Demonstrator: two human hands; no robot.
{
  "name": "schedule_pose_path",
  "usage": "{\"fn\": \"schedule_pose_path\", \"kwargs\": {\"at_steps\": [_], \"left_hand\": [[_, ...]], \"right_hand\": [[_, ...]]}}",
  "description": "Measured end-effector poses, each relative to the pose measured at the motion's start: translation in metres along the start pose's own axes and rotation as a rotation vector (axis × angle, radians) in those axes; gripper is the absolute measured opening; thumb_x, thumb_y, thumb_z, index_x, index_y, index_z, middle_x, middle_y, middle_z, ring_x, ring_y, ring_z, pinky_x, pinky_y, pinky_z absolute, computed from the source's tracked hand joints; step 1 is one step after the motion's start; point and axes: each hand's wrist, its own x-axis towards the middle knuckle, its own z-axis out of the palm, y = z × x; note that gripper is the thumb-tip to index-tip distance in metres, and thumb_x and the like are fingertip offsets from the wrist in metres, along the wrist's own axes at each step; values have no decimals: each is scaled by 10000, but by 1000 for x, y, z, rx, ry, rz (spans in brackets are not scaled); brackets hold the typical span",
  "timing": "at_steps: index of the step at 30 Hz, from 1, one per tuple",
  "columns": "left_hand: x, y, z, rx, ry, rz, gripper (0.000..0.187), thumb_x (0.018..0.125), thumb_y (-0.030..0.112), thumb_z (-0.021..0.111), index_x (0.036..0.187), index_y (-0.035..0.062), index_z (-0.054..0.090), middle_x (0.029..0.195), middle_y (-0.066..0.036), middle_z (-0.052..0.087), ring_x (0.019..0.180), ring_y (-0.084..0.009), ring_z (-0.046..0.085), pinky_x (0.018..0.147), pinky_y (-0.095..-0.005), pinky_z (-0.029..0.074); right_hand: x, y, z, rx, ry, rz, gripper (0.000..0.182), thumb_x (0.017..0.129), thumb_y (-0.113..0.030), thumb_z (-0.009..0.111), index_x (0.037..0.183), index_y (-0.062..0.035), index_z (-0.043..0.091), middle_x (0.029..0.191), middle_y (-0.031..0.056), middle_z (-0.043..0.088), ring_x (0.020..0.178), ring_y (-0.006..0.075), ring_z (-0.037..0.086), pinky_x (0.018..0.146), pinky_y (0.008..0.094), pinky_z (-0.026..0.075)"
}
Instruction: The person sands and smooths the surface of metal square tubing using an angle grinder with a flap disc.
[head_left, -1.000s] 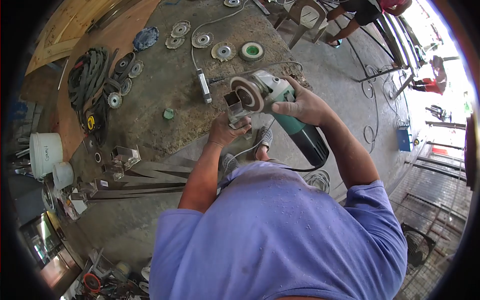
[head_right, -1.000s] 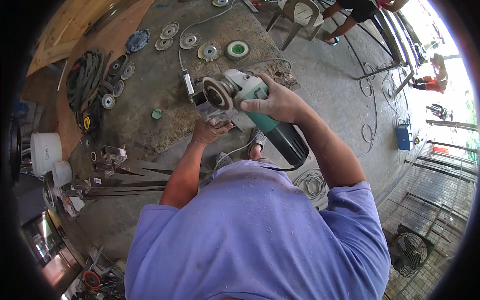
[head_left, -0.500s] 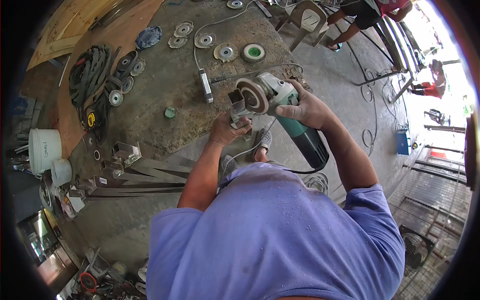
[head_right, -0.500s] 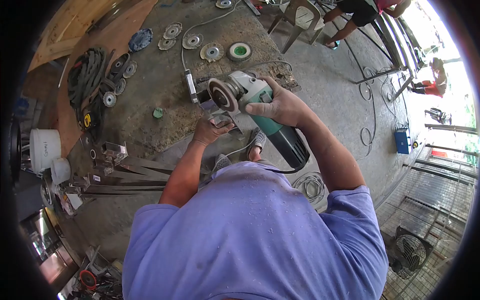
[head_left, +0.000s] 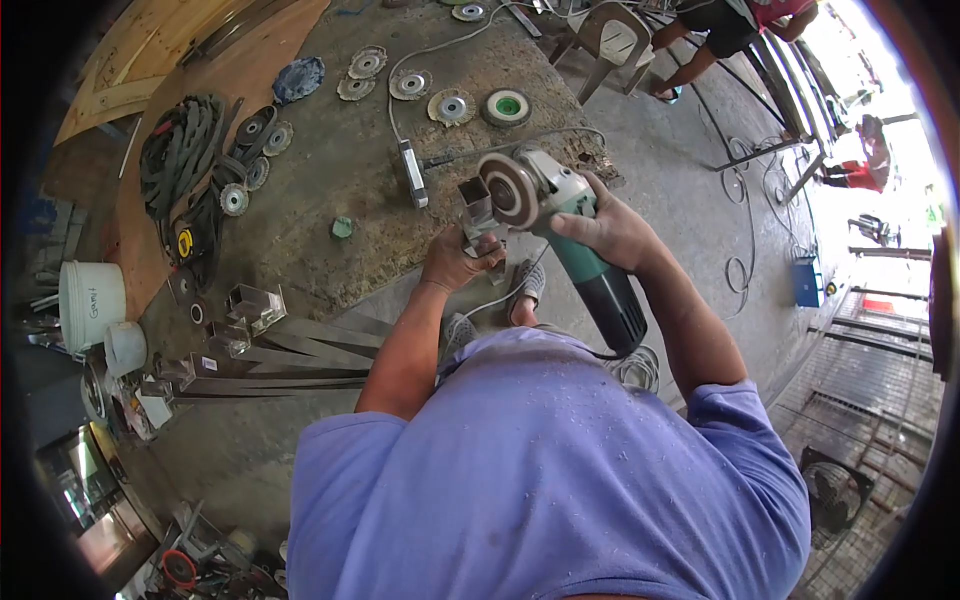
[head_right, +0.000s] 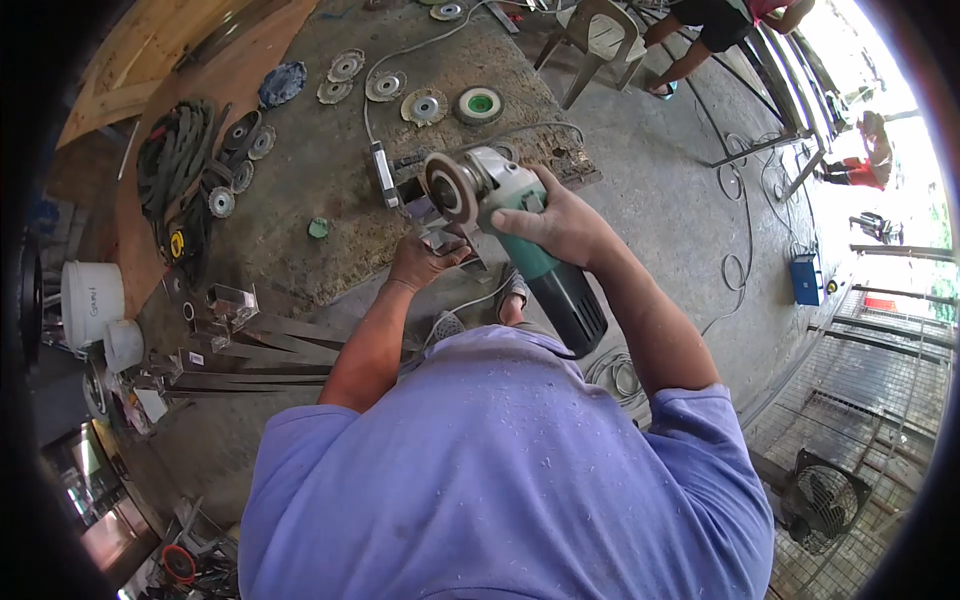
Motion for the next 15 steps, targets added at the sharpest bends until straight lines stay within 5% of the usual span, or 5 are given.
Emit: {"fn": "schedule_pose_path", "kwargs": {"at_steps": [7,10,15], "left_hand": [[0,21,-7,181,30,93,502,700,425,936,1016,111,705,887,-41,753,784,-190,744,719,-364,606],[1,0,-1,-81,-6,-23,497,703,420,934,1027,121,705,902,-45,757,818,-199,750,733,-364,604],[1,17,-8,95,-46,-33,468,704,389,934,1019,119,717,920,-51,766,846,-202,754,756,-362,601]], "right_hand": [[-2,-9,-2,-98,-6,-3,1004,761,-548,845,1476,18,424,1199,186,675,1122,276,657,995,357,488],[-8,1,5,147,-17,-29,991,746,-553,854,1470,-13,444,1176,186,684,1118,293,662,995,363,489],[17,-31,-9,-247,56,-76,969,746,-567,855,1463,-47,464,1143,174,700,1093,281,676,972,364,503]]}}
